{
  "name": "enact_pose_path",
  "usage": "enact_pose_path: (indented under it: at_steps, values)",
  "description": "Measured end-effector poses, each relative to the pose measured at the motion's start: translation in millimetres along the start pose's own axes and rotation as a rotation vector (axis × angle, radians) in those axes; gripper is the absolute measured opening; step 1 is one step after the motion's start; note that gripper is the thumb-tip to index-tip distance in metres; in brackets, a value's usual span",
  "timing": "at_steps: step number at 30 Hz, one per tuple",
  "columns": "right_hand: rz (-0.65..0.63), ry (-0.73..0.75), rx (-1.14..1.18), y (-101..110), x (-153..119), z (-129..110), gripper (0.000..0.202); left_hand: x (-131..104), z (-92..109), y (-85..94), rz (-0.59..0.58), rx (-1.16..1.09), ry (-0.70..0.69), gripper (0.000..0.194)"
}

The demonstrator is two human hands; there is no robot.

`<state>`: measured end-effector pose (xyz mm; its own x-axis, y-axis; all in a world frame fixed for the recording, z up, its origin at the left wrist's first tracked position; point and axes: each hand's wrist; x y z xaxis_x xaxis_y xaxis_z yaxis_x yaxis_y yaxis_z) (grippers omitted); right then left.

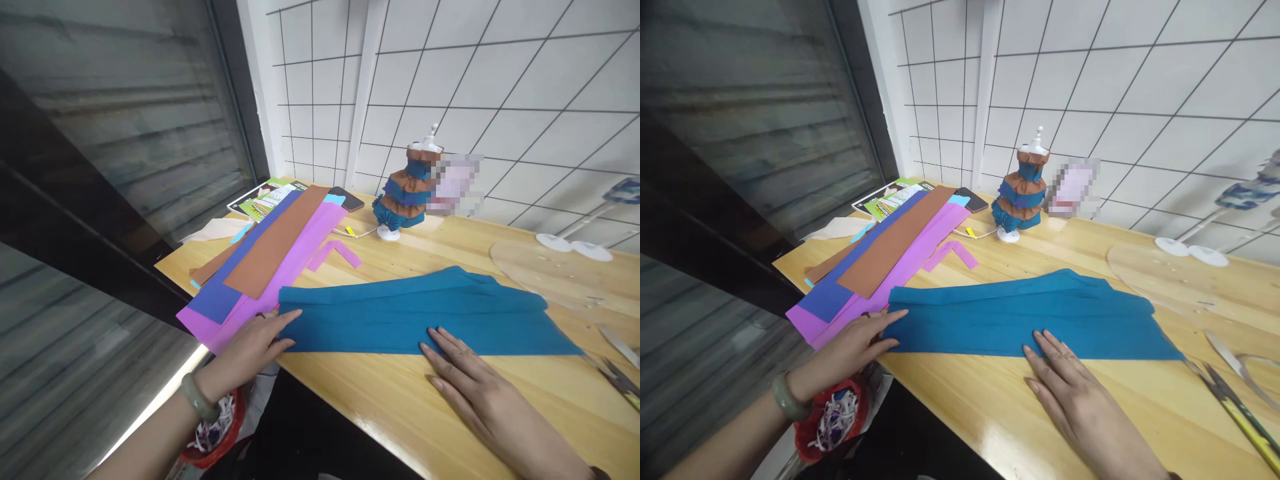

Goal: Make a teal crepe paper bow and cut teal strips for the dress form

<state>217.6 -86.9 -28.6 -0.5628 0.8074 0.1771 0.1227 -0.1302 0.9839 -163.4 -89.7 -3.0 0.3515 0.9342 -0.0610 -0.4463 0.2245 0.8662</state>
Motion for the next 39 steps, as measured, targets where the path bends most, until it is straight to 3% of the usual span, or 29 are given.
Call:
enact_pose_path:
  at_steps: [13,28,32,35,39]
  values:
    - [-0.071,0.042,-0.087,4.1,11.3,-19.5,0.043,0.2,-2.3,-1.7,0.016,0.024,-0.014,0.047]
    - [-0.049,0.011,-0.102,6.6,16.1,-25.4,0.041,0.3,3.1,4.4,0.039,0.218,-0.109,0.039]
    - [-0.028,0.008,-0.109,3.5,15.7,-26.1,0.042,-1.4,19.6,0.9,0.187,0.412,-0.110,0.038]
    - [-0.010,0.011,-0.122,1.4,16.5,-25.8,0.040,0.1,45.1,-12.6,0.288,0.492,-0.225,0.035]
    - [0.034,0.030,-0.154,2.8,19.0,-26.2,0.038,7.5,83.2,-43.4,0.195,0.398,-0.422,0.055]
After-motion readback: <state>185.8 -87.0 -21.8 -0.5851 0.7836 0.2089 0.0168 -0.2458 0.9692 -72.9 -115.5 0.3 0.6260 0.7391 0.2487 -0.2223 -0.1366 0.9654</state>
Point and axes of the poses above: each hand's wrist, its own x-axis towards the middle knuckle, its own y-axis out of the back of the hand, z = x × y, and after that the axes turned 2 degrees about -y, right-handed
